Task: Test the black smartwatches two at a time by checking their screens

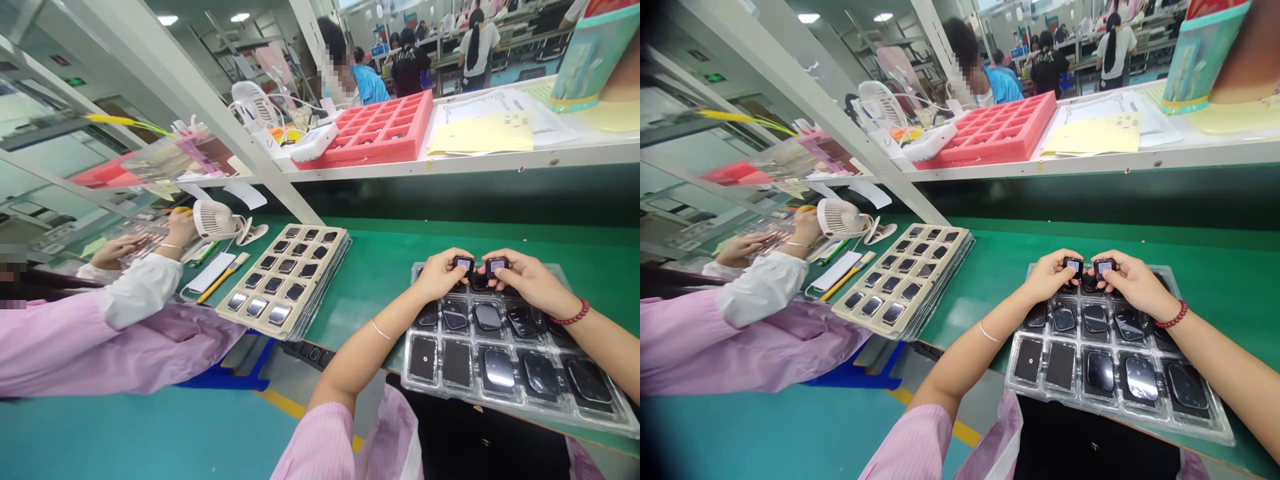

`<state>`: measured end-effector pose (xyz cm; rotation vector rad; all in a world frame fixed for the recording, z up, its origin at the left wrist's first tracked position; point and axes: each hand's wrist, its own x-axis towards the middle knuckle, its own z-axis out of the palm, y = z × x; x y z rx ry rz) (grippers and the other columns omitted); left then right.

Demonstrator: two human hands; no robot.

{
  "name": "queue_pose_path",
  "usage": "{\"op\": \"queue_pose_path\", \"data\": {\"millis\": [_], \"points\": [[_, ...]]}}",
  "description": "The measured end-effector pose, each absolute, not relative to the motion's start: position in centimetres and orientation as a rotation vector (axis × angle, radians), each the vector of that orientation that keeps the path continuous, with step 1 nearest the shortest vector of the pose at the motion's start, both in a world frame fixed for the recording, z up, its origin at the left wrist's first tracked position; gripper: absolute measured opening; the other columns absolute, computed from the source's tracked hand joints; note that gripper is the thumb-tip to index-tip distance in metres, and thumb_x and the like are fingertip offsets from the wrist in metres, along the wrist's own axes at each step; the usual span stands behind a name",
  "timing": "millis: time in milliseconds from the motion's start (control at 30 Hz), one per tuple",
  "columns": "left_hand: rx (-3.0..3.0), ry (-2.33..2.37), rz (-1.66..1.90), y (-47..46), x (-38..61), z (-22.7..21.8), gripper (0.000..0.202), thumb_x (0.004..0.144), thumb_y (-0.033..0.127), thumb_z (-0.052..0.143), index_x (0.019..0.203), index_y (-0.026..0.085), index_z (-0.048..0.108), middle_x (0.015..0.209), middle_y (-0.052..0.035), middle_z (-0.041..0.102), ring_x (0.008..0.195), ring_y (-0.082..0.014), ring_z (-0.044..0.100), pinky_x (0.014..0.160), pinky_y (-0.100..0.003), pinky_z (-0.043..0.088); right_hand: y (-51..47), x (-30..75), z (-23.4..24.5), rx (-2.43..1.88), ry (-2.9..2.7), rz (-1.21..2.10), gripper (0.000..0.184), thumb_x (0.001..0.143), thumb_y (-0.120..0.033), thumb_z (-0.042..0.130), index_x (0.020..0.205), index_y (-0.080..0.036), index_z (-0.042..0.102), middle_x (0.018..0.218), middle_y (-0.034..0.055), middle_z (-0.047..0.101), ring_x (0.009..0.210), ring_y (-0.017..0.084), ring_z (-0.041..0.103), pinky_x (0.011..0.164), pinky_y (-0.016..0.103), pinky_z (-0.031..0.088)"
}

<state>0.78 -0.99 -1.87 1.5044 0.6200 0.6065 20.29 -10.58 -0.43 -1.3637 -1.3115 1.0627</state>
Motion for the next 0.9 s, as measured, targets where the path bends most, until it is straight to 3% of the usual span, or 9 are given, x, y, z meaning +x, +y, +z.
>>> {"op": "queue_pose_path", "data": {"millis": [333,700,900], "points": [[1.537,0.63,0.603,-1.12,0.71,-1.58,0.026,0.085,0.02,0.063,0.109,0.014,0.062,0.099,-0.0056,0.07,0.064,-0.0078,0.066,0.068,-0.022,0.053,-10.62,20.06,-0.24,-1.383,-1.309,1.053,0.046,0.082,-0.059,0.074,0.108,-0.021,0.068,0.093,0.0077,0.075,0.073,0.021,0.071,0.063,0.036,0.061],[1.553,0.609,0.607,-1.06,0.7,-1.8,0.027,0.084,0.024,0.066,0.109,0.014,0.062,0.097,-0.0051,0.069,0.065,-0.0083,0.066,0.068,-0.023,0.054,-10.49,20.15,-0.41,-1.404,-1.333,1.047,0.041,0.083,-0.054,0.074,0.108,-0.022,0.069,0.092,0.0074,0.074,0.074,0.022,0.07,0.063,0.035,0.059],[1.532,0.603,0.576,-1.15,0.57,-1.47,0.031,0.087,0.04,0.065,0.104,0.013,0.063,0.087,-0.0038,0.068,0.06,-0.0083,0.063,0.063,-0.023,0.052,-10.54,20.26,-0.38,-1.363,-1.315,1.1,0.041,0.09,-0.06,0.063,0.099,-0.021,0.069,0.091,0.008,0.075,0.068,0.019,0.068,0.06,0.034,0.056]]}}
